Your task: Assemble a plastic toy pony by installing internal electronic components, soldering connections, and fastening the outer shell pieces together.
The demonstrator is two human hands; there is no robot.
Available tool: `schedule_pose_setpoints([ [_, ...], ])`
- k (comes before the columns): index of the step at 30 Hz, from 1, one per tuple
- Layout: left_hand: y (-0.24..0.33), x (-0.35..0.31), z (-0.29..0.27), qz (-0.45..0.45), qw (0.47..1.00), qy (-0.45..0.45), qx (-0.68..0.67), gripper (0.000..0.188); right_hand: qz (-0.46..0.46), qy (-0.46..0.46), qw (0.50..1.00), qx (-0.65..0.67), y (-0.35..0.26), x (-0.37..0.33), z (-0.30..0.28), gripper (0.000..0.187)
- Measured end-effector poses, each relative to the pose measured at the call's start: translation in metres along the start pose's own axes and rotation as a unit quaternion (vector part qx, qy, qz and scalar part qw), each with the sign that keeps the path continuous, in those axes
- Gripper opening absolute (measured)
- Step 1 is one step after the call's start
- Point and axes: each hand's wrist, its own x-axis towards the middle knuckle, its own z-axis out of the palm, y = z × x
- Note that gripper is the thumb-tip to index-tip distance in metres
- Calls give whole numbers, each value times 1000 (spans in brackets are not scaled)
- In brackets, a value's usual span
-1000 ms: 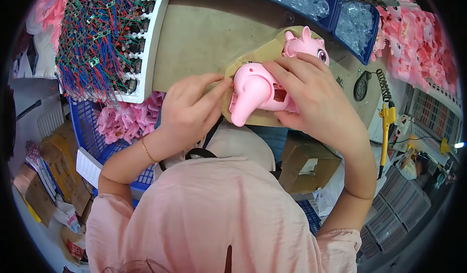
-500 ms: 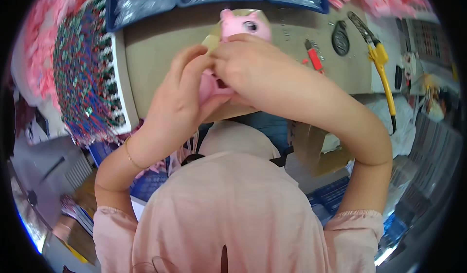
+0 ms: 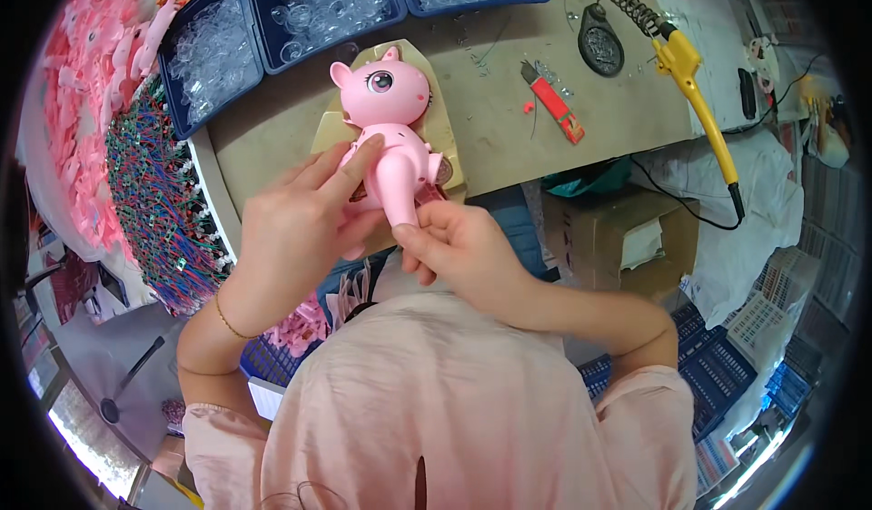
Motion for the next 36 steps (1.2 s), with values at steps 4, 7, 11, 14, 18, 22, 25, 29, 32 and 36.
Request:
schedule_pose_setpoints([
  [4,1,3,0,12,1000,-7,21,60,41,-26,996,-70,-18,-2,-24,18],
  [7,0,1,-2,1,1000,-5,27,58,-189,37,886,-422,-49,9,-34,16],
  [11,3,0,6,16,998,49,44,52,-552,99,518,-646,-89,95,-23,22],
  [14,4,-2,16,6,998,57,32,50,-407,64,705,-577,-85,124,-13,23],
  [18,0,2,17,68,994,58,66,41,-425,83,705,-562,-76,126,-16,23],
  [22,-3,2,13,58,997,54,-6,43,-449,87,711,-534,-75,136,-16,23],
  [25,-2,7,8,60,995,78,14,46,-436,51,785,-437,-82,137,-22,23],
  [29,-5,15,7,48,998,28,37,56,-356,40,898,-255,-113,104,-15,27],
  [32,-2,14,6,56,997,13,55,57,-404,-25,886,-226,-98,120,-11,28],
  [36,-12,7,3,85,995,36,31,51,-355,-16,886,-298,-93,118,4,29],
])
